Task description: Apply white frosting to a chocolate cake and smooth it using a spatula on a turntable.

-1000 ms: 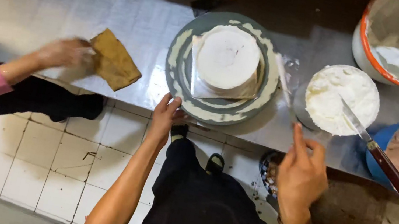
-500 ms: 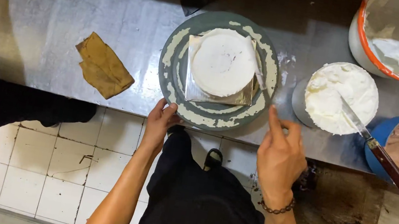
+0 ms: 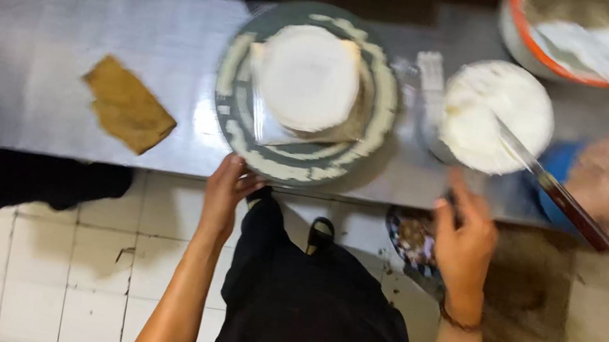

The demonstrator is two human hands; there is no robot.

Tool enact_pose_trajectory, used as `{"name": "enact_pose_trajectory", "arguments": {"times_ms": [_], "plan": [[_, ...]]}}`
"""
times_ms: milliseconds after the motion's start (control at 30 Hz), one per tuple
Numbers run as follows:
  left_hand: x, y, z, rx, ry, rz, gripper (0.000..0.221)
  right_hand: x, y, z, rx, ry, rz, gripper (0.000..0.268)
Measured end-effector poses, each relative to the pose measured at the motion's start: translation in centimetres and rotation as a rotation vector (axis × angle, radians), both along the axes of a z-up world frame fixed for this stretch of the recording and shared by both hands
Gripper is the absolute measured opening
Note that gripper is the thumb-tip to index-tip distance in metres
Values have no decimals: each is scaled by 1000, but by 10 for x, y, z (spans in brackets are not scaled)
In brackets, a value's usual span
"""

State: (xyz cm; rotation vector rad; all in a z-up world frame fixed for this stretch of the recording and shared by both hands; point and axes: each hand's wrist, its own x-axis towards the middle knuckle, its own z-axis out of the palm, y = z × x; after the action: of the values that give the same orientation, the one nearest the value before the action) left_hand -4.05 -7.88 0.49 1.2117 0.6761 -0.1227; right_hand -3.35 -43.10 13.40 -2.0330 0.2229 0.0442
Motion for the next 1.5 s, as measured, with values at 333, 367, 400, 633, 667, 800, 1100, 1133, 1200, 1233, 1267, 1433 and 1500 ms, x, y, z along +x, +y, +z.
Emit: {"name": "enact_pose_trajectory", "arguments": {"times_ms": [333,367,400,633,667,800,1100,1133,1200,1233,1267,1433,1500], "plan": [[-16,-15,-56,24,-115,45,48,-106,-65,-29,-932,-85,-236,51],[-16,-6,-53,61,-135,61,43,-114,-62,-10,-850,-43,-226,48],[-1,-9,-31,63,-140,70,43,-124,-63,-3,-847,-52,-221,48],[17,15,-12,178,-58,101,57,-92,-28,7,-846,-69,-117,59],[17,8,-10,170,7,86,63,-79,-18,2,-816,-97,-82,59],[17,-14,23,40,-27,65,54,-14,23,-17,-694,-300,4,46],[4,-14,-9,14,-75,52,58,16,67,13,-669,-318,67,47],[2,-14,-12,3,-70,36,60,16,70,15,-648,-304,67,47],[2,-13,-17,-6,-66,14,62,17,75,16,-628,-289,63,48],[2,-14,-18,-8,-70,4,59,17,77,15,-637,-301,70,48],[1,-14,-19,-9,-74,-6,57,16,78,15,-647,-313,77,47],[0,-16,-9,-14,-82,-38,53,11,83,12,-673,-304,91,50],[-1,-15,-9,-17,-88,-45,52,11,82,14,-666,-294,101,49]]}}
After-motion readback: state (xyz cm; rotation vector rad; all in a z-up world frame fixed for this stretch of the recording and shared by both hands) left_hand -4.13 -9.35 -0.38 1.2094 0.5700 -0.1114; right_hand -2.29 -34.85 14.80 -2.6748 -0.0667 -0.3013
